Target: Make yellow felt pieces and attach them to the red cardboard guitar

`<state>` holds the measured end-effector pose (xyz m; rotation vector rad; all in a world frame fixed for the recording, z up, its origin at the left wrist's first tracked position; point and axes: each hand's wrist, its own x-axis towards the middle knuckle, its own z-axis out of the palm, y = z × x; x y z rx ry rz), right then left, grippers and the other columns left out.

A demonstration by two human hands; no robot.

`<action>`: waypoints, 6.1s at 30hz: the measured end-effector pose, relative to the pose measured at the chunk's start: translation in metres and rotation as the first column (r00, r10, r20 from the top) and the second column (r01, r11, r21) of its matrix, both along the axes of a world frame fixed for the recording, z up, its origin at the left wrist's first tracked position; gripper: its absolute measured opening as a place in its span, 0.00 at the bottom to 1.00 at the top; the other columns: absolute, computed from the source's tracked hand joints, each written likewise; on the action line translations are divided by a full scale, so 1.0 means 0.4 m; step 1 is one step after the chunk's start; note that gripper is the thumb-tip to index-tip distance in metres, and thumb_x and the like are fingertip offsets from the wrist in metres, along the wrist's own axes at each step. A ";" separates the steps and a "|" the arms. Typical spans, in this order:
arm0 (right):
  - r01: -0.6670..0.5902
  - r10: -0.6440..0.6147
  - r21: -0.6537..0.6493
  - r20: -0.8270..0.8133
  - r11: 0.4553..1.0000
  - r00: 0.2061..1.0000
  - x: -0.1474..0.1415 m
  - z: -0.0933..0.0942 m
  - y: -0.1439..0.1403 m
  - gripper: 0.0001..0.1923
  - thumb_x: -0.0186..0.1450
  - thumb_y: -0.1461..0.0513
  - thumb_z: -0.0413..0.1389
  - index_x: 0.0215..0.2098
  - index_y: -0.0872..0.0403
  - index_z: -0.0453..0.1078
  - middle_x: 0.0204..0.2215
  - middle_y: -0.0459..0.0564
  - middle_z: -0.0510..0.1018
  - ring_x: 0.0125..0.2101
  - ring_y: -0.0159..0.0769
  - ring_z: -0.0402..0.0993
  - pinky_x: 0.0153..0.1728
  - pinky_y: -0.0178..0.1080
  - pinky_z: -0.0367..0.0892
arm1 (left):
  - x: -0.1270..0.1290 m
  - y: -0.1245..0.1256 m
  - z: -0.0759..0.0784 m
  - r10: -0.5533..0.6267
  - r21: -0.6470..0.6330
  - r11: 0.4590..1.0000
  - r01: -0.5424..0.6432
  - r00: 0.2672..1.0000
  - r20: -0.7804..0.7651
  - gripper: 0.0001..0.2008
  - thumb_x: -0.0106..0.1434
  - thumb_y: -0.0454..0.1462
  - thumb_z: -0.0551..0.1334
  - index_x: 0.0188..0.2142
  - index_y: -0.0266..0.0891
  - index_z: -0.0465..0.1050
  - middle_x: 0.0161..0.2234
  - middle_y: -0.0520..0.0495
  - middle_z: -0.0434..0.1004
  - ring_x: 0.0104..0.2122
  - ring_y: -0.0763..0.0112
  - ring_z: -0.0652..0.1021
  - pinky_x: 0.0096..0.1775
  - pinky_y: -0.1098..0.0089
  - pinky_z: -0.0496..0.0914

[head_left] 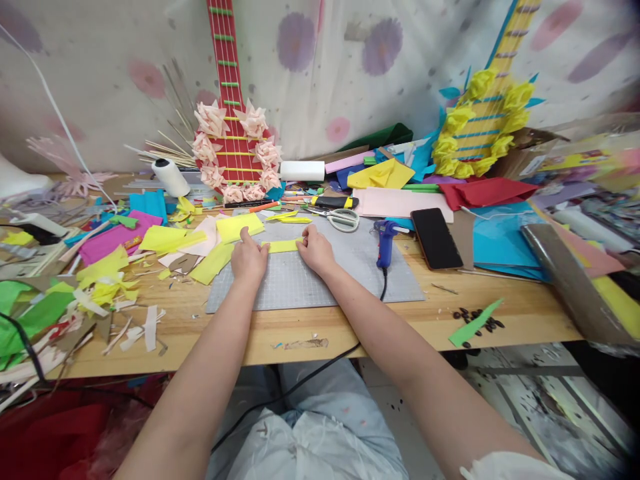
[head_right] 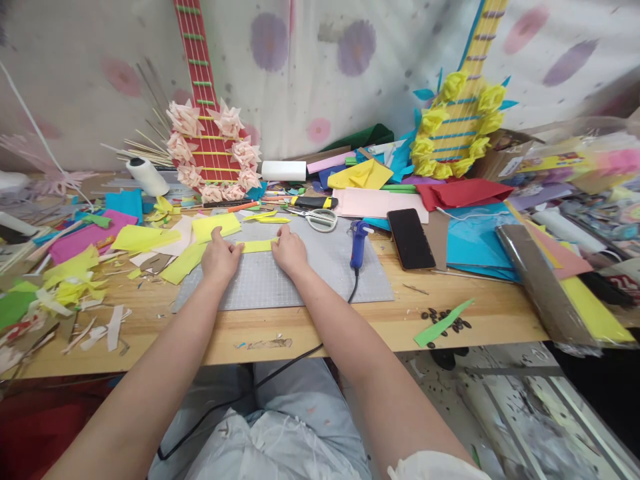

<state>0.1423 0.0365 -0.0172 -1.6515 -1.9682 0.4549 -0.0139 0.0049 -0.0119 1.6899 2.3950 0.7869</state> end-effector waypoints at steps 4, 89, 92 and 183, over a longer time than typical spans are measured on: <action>0.008 -0.008 0.007 0.056 1.000 0.998 -0.002 -0.002 0.002 0.10 0.60 0.62 0.48 0.41 0.55 0.59 0.31 0.51 0.73 0.34 0.39 0.67 0.34 0.39 0.59 | 0.002 0.002 0.003 0.008 -0.008 1.000 -0.008 1.000 -0.009 0.28 0.57 0.42 0.56 0.55 0.34 0.51 0.32 0.42 0.75 0.42 0.55 0.73 0.40 0.61 0.65; -0.227 0.166 0.176 0.306 0.958 0.938 -0.003 0.022 -0.041 0.14 0.64 0.63 0.43 0.41 0.51 0.69 0.45 0.49 0.70 0.37 0.35 0.66 0.37 0.36 0.58 | 0.062 -0.044 0.007 -0.416 0.249 0.843 0.477 0.872 -0.259 0.21 0.51 0.33 0.56 0.46 0.40 0.65 0.37 0.45 0.71 0.44 0.60 0.67 0.52 0.59 0.56; -0.240 0.176 0.227 0.269 0.944 0.947 0.009 0.013 -0.023 0.13 0.62 0.65 0.46 0.41 0.53 0.69 0.47 0.50 0.69 0.41 0.36 0.65 0.41 0.36 0.58 | 0.043 -0.042 0.003 -0.414 0.258 0.848 0.462 0.883 -0.221 0.17 0.48 0.30 0.55 0.40 0.42 0.70 0.38 0.45 0.69 0.43 0.61 0.66 0.49 0.61 0.59; -0.135 0.097 0.125 0.276 0.983 0.956 -0.001 -0.019 -0.022 0.09 0.62 0.64 0.47 0.40 0.58 0.64 0.39 0.57 0.67 0.40 0.41 0.61 0.43 0.41 0.58 | 0.062 0.003 -0.024 -0.310 0.131 0.942 0.309 0.951 -0.013 0.10 0.52 0.33 0.57 0.29 0.46 0.77 0.41 0.47 0.67 0.47 0.61 0.64 0.52 0.61 0.57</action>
